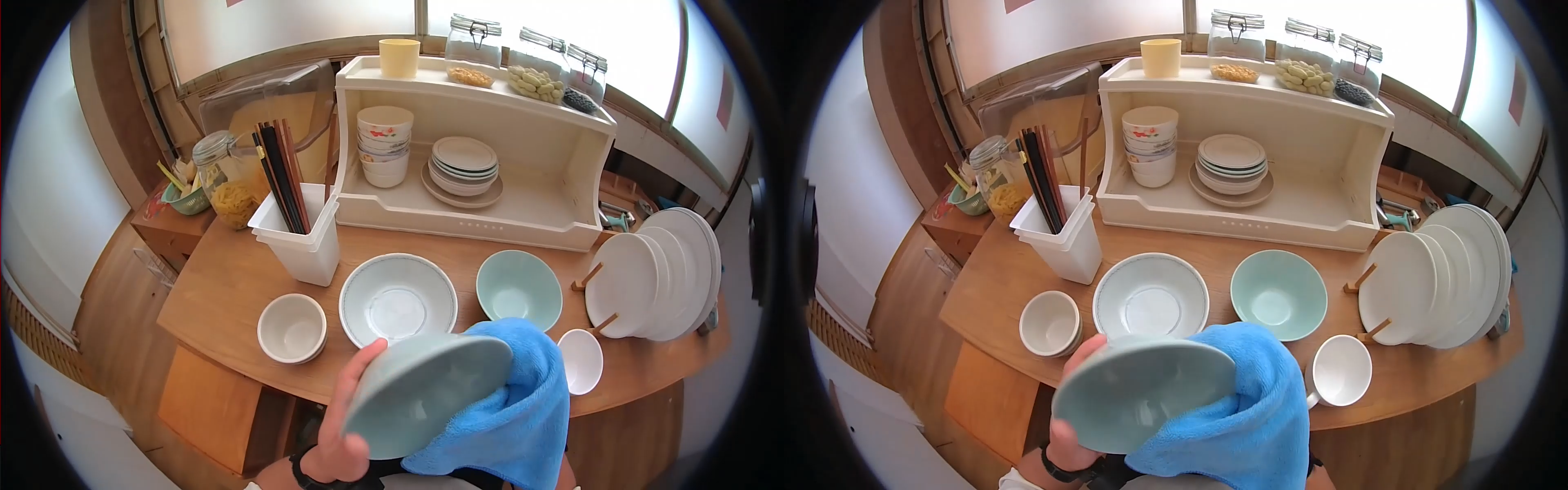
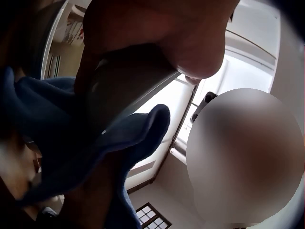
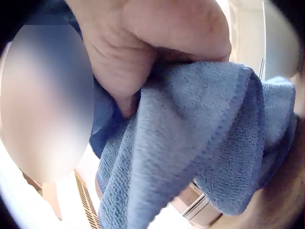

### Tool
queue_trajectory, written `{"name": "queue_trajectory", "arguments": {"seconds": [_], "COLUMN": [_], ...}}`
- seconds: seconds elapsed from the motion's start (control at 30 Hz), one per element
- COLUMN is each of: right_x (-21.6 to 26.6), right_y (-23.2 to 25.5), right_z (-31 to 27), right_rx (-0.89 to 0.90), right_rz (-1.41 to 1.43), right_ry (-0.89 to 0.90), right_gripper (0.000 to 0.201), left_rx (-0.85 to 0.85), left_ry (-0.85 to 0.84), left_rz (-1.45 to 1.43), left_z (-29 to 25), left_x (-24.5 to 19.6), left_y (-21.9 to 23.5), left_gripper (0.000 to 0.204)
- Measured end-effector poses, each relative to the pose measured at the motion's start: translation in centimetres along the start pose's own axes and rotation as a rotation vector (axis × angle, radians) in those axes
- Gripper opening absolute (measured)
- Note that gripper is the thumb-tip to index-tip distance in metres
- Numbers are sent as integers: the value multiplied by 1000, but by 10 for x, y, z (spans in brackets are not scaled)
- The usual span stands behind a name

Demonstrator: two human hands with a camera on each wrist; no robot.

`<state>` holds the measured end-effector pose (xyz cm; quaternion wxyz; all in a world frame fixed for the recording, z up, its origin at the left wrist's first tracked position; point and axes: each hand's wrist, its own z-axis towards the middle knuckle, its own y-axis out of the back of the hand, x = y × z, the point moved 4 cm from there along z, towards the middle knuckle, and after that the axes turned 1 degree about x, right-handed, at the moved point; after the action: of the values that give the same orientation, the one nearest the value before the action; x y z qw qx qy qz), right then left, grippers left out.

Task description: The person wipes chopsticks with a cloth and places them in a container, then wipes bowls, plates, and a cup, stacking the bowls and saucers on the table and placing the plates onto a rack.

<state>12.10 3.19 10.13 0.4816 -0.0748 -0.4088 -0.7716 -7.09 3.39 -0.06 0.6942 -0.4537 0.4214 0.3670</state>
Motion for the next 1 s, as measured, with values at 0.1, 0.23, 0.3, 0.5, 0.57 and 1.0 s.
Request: {"name": "queue_trajectory", "arguments": {"seconds": [0.1,0.23,0.3,0.5,0.57,1.0], "right_x": [0,-3,-8,5,1,16], "right_y": [-1,-15,-28,-42,-56,-40], "right_z": [-15,-49,-60,-59,-62,-79], "right_rx": [-126,-314,-358,-83,80,-381], "right_rz": [-64,-225,-289,-153,31,760], "right_ry": [-96,-341,-425,140,119,-185], "right_gripper": [32,31,31,27,25,14], "left_rx": [-1,-91,-124,74,252,-97], "left_ry": [-108,-221,-211,-334,-572,-159], "left_rz": [126,129,102,281,638,261], "left_z": [-9,-9,-8,-15,-4,0], "left_x": [3,-11,-13,-4,-10,-25], "left_y": [3,4,4,-4,-9,4], "left_gripper": [109,106,106,111,111,117]}}
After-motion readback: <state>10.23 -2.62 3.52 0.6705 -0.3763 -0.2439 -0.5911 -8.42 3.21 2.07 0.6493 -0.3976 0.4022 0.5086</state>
